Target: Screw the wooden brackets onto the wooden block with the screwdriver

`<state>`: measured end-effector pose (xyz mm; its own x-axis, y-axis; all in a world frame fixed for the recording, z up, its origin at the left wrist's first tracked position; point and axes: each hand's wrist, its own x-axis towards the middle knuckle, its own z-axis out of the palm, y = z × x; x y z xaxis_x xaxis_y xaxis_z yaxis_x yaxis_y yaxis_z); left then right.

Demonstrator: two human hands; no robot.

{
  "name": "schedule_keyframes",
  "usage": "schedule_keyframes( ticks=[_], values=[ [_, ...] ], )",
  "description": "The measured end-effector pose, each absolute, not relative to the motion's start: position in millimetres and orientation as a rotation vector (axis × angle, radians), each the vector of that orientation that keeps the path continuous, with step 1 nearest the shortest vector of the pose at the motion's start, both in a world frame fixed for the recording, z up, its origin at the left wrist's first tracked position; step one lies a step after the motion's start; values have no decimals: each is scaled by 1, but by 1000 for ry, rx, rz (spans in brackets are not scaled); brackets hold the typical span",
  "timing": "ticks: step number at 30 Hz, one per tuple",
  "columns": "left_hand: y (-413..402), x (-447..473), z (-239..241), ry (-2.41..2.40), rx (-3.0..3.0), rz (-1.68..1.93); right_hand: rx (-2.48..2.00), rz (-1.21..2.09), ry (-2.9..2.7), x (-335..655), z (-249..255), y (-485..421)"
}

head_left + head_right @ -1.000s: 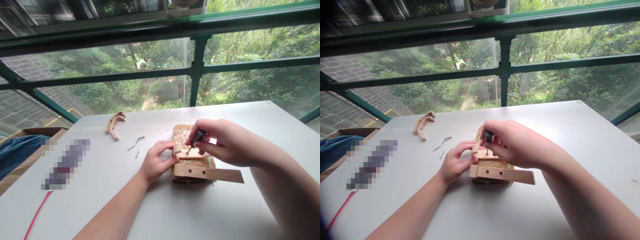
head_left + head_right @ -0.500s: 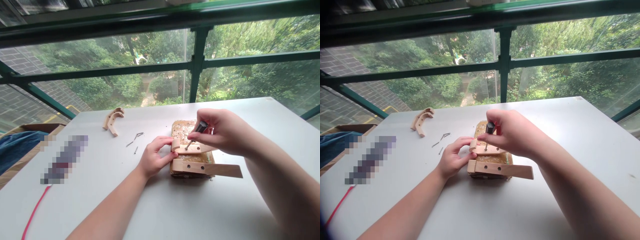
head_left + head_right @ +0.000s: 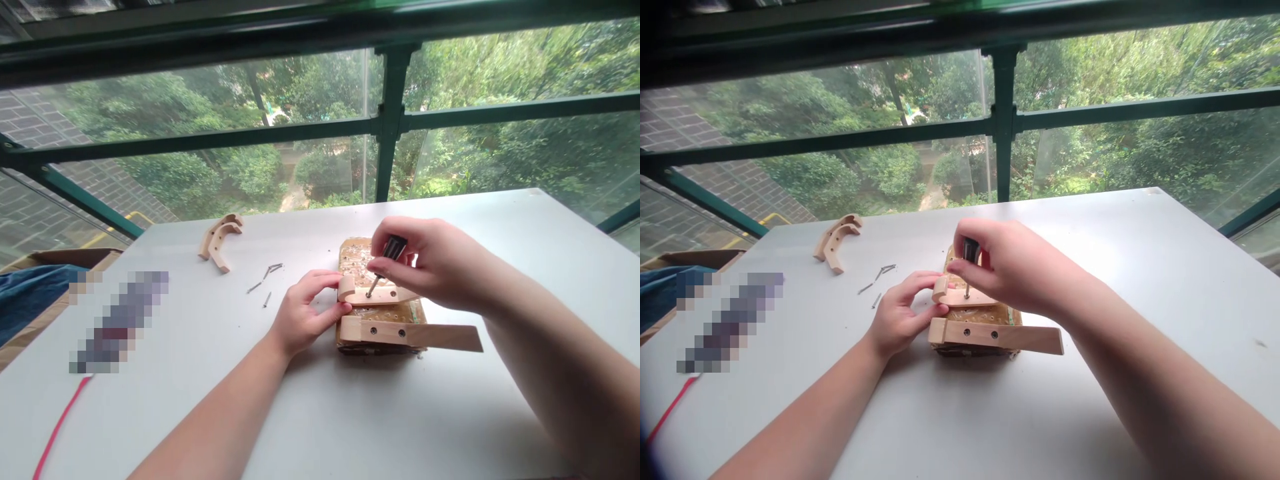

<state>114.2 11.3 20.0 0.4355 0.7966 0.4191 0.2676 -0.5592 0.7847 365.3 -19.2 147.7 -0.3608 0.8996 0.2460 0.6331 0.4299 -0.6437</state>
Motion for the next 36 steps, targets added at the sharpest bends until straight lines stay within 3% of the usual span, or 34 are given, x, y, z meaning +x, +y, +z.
schedule_keyframes(
  ticks=[15, 36],
  values=[
    [10, 117, 26, 895, 2049, 1068, -926, 794, -2245, 365, 146, -25],
    [11, 116, 23, 907, 2071, 1072, -1194, 703, -2248, 374, 155, -25]
  ],
)
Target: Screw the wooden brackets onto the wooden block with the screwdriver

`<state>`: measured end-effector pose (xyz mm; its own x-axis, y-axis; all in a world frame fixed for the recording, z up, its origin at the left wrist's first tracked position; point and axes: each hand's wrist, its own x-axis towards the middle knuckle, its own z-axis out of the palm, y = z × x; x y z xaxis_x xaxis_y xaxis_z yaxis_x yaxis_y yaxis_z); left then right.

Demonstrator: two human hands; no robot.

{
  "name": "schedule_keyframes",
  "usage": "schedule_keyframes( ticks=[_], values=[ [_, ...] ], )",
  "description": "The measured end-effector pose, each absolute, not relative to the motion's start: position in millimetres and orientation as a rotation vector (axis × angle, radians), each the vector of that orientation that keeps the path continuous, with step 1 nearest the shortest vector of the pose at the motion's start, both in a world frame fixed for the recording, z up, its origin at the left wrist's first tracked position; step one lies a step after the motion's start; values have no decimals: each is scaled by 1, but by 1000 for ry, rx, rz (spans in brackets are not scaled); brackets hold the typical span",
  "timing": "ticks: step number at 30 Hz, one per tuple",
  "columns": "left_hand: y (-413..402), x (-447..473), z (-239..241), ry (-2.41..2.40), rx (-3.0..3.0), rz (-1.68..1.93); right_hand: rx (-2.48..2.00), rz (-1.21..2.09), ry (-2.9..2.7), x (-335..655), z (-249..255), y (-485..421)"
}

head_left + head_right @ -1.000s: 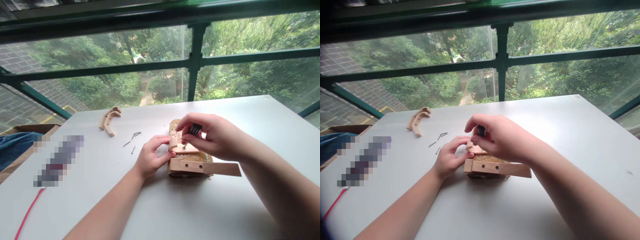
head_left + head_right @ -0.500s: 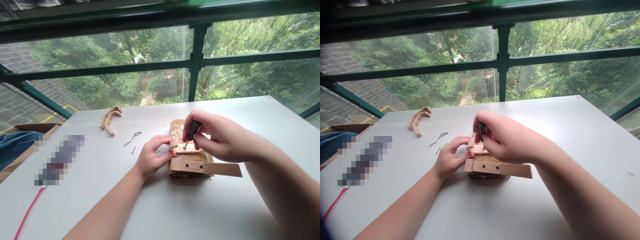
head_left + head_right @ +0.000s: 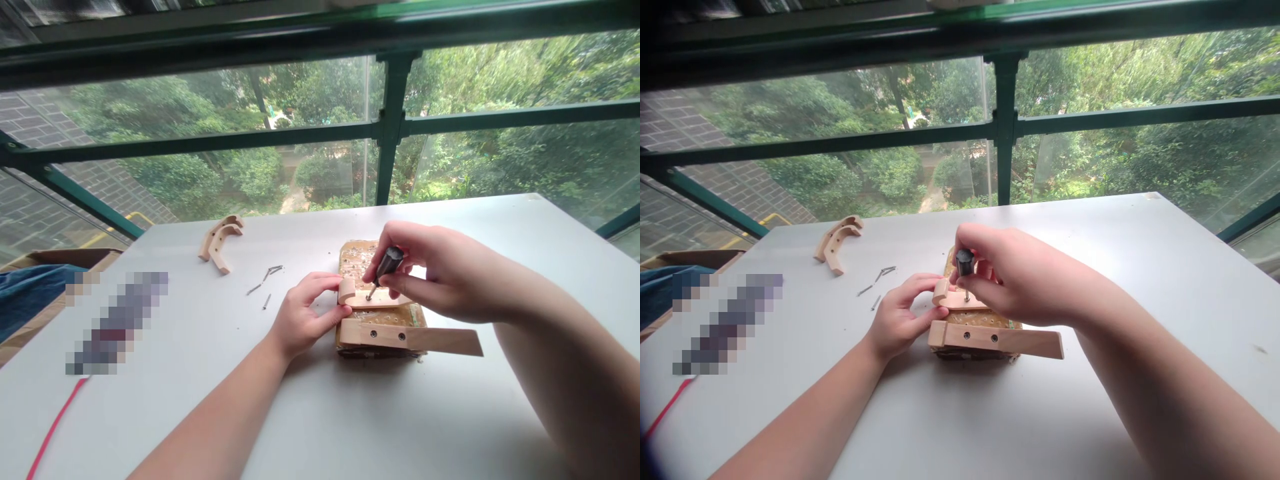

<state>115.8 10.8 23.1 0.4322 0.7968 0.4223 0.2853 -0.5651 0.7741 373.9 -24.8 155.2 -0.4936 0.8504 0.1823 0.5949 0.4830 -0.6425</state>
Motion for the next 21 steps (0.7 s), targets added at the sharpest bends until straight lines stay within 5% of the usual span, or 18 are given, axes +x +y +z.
schedule_keyframes(
  ticks=[21],
  values=[
    [11, 117, 22, 890, 2111, 1102, -1189, 711, -2165, 367, 149, -19]
  ],
)
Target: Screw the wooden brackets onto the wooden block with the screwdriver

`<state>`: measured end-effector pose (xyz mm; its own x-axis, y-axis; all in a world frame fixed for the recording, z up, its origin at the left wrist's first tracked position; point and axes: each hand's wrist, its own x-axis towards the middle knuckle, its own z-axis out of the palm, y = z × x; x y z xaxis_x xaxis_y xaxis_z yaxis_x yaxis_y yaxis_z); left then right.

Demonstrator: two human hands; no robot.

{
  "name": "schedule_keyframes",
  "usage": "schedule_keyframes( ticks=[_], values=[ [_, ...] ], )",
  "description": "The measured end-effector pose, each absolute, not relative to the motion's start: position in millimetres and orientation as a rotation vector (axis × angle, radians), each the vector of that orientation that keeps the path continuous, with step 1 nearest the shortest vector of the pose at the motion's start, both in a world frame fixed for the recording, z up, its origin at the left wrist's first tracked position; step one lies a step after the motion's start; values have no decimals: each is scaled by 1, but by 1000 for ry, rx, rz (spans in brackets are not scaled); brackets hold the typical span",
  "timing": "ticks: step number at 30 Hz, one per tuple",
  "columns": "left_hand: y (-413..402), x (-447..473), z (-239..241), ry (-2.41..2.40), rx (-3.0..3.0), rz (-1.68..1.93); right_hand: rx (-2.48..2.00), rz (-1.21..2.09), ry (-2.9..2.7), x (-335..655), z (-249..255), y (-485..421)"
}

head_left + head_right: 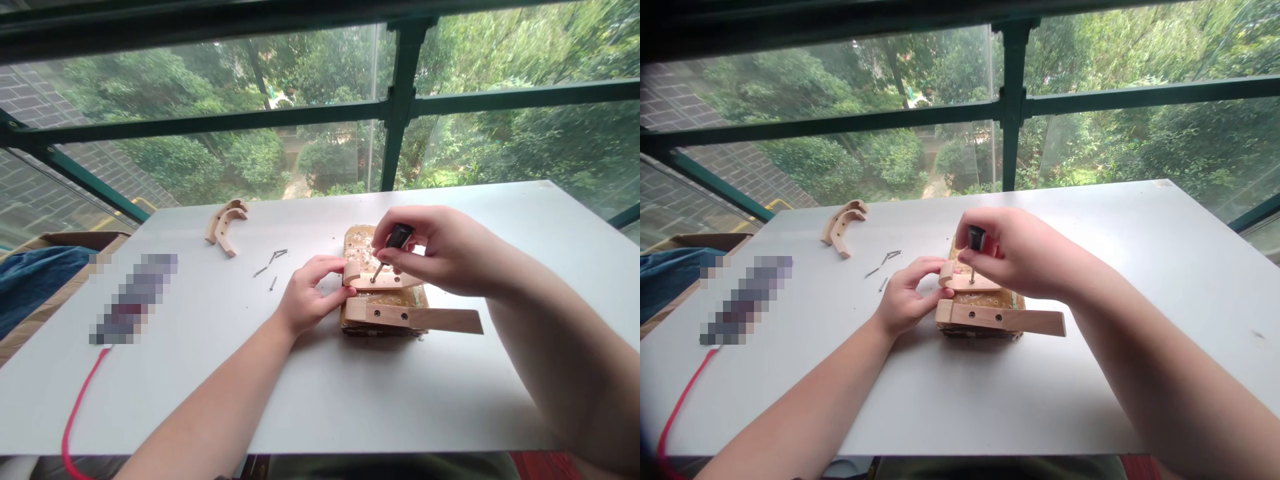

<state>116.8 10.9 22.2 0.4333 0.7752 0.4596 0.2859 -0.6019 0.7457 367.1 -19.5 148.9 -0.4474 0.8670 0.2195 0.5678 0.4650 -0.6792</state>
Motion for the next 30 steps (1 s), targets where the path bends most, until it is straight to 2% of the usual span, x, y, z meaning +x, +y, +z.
schedule_keyframes(
  ticks=[18, 24, 30],
  values=[
    [11, 117, 22, 885, 2095, 1097, -1021, 966, -2127, 372, 152, -24],
    [12, 118, 22, 889, 2104, 1103, -1090, 858, -2218, 378, 156, -23],
    [12, 118, 22, 889, 2099, 1117, -1186, 610, -2261, 378, 158, -25]
  ],
)
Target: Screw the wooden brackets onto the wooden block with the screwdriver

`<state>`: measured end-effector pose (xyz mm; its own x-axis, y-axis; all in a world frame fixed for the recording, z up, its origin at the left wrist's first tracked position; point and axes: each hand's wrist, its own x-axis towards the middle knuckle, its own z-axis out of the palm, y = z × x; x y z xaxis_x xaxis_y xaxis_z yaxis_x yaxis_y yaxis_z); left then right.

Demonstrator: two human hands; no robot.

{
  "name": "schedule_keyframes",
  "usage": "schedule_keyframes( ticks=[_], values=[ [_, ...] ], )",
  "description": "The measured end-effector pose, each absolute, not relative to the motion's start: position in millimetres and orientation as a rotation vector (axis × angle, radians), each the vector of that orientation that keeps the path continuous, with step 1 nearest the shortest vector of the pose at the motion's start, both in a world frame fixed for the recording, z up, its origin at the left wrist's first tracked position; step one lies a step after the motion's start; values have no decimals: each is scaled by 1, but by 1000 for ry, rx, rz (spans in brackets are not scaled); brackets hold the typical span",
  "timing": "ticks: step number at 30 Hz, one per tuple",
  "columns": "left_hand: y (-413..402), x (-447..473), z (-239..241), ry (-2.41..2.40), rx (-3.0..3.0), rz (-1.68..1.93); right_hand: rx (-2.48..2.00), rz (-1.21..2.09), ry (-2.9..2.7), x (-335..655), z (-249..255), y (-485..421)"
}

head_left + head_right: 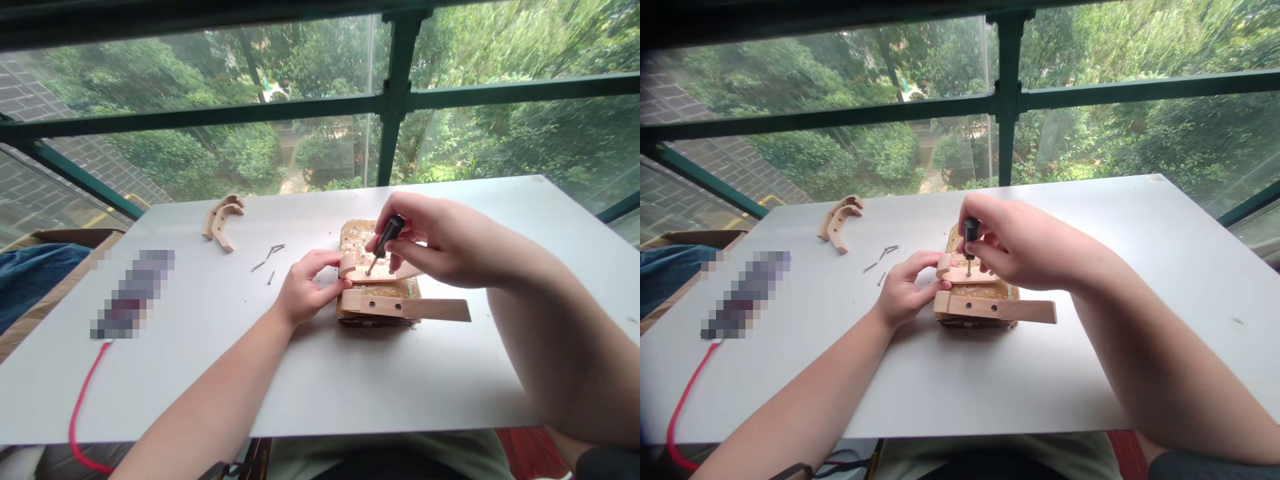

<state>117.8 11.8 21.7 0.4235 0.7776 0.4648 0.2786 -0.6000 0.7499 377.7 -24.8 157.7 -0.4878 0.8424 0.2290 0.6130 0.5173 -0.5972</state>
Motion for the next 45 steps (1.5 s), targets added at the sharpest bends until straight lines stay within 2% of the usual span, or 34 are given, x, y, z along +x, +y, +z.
schedule_keyframes(
  ticks=[9, 15, 20, 30, 45],
  values=[
    [12, 116, 20, 883, 2104, 1110, -1281, 417, -2233, 377, 153, -19],
    [12, 117, 21, 869, 2106, 1115, -1226, 555, -2176, 367, 144, -19],
    [11, 117, 22, 865, 2104, 1115, -1158, 496, -2121, 363, 141, -18],
    [10, 119, 23, 889, 2102, 1113, -1061, 654, -2297, 371, 154, -26],
    [12, 117, 19, 871, 2107, 1132, -1241, 454, -2413, 388, 163, -25]
  ],
)
